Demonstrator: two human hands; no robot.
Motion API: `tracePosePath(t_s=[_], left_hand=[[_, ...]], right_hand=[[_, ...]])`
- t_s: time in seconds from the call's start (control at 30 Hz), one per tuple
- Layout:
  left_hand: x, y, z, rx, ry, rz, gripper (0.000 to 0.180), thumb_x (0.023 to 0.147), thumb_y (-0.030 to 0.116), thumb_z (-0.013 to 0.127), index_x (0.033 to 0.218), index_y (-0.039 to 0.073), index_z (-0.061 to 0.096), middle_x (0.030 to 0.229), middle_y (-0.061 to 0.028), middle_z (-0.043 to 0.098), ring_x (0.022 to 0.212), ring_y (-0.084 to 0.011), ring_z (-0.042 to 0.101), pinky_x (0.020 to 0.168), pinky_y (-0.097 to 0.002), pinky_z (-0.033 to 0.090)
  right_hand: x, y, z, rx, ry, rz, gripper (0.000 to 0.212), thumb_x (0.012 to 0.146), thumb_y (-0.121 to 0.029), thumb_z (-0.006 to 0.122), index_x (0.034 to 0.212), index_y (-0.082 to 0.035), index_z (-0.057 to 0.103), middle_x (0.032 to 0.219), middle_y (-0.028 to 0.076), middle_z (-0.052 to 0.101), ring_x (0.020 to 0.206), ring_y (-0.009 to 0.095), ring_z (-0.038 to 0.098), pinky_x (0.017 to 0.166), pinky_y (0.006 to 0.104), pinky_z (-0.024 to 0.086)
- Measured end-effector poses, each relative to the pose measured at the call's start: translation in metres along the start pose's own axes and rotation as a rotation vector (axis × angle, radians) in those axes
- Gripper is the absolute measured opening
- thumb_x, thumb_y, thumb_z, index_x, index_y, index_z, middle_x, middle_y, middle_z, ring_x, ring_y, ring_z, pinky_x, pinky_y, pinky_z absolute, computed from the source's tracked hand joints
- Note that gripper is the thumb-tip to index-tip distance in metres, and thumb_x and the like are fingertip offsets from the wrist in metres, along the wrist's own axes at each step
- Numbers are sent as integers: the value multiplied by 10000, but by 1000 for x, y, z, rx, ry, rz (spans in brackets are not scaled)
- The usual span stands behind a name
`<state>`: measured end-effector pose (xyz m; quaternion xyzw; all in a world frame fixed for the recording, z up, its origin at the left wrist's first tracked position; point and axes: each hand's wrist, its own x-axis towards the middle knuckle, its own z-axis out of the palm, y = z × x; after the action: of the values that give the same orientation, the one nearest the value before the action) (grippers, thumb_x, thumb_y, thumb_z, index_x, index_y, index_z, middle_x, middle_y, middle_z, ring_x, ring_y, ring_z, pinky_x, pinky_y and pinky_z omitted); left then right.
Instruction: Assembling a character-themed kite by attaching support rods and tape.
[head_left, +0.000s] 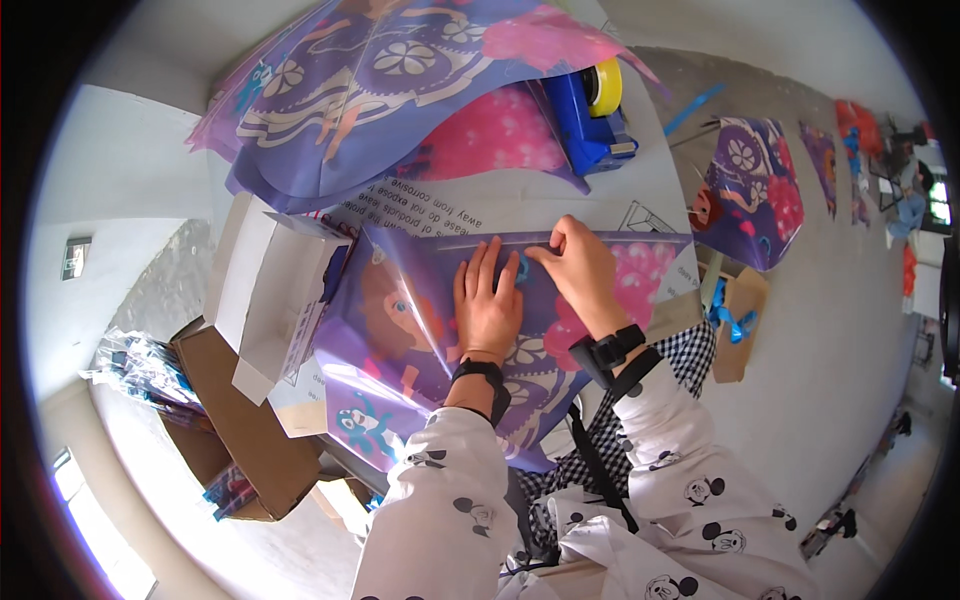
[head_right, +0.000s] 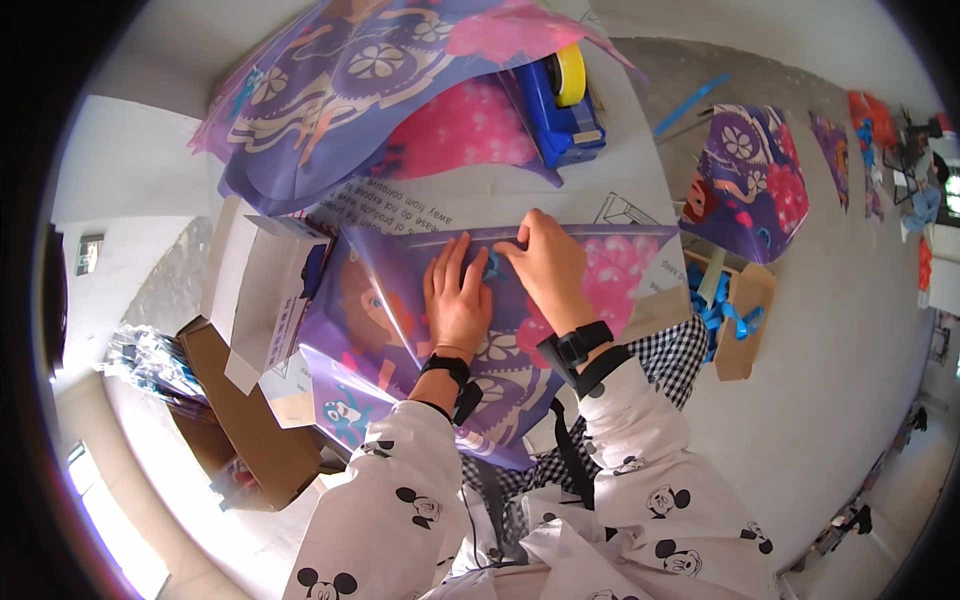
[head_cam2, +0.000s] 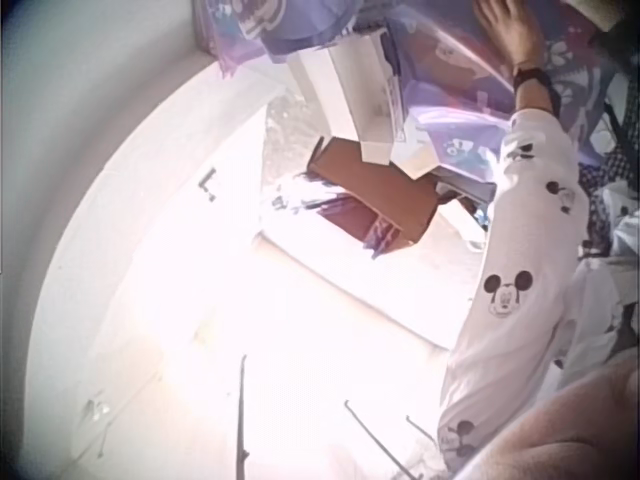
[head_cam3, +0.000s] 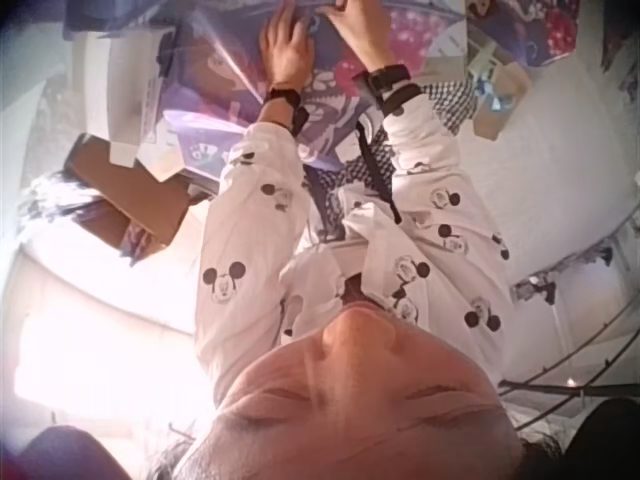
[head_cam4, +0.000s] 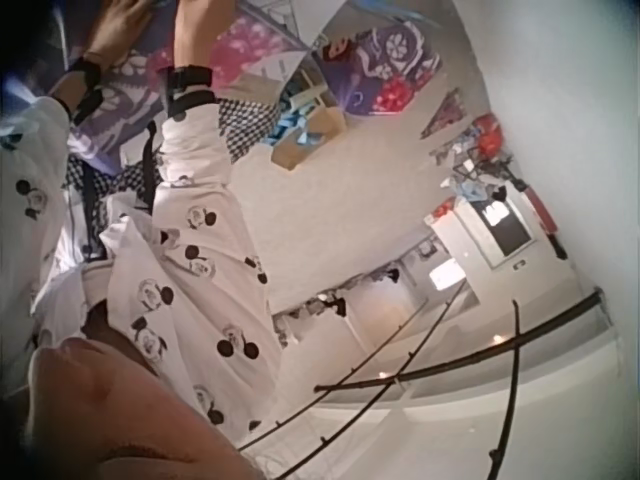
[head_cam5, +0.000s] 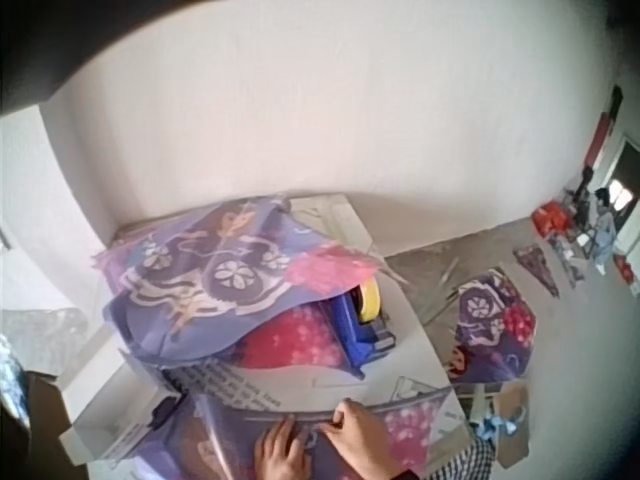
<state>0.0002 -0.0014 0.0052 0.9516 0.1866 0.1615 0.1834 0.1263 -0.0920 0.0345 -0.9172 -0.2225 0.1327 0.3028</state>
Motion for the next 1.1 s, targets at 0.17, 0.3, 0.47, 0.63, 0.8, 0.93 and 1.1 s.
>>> tracePosePath(t_s=[0.17,0.3,0.47,0.63,0.8,0.93,1.1], left_hand=[[3,3,-2,-4,3,-11,498,752,56,619,1246,109,576,1431,-110,466,1337,-291,424,1095,-492,339],[4,5,3,21,8,-9,472,779,53,578,1249,98,571,1410,-112,479,1316,-301,439,1090,-490,344],[2,6,3,41,15,3,423,806,59,567,1226,109,578,1407,-103,483,1318,-305,436,1093,-483,343],[0,3,1,50,36,27,412,810,51,564,1219,108,577,1400,-103,488,1314,-309,438,1087,-480,351],[-1,5,8,34,88,51,410,801,42,571,1206,106,579,1390,-105,494,1303,-309,446,1079,-473,359],[-2,2,7,25,127,71,421,780,33,584,1196,102,587,1380,-108,502,1286,-307,458,1082,-468,353],[-4,-2,3,-21,156,84,435,764,22,593,1194,82,588,1368,-117,509,1279,-310,462,1108,-464,335]], right_hand=[[3,-17,7,166,210,-74,198,781,-108,734,850,-54,557,792,103,610,697,304,630,592,397,492],[6,-6,38,392,131,-99,158,803,-15,688,922,-12,584,825,140,615,735,268,655,652,341,524],[10,42,19,1027,82,94,158,904,-68,654,1022,19,597,988,105,666,911,189,677,760,284,546],[5,94,-35,1308,57,216,178,923,-81,640,1057,25,590,1057,146,655,1016,264,674,882,343,557],[6,141,-67,1333,294,213,151,913,-44,626,1029,29,563,1050,159,648,986,288,688,888,364,572],[2,155,-75,788,565,183,145,893,0,593,1031,22,558,1073,167,634,1013,286,650,897,375,527],[-43,82,-54,222,269,-451,266,879,-67,626,1138,-25,584,1206,149,599,1134,330,565,975,405,442]])
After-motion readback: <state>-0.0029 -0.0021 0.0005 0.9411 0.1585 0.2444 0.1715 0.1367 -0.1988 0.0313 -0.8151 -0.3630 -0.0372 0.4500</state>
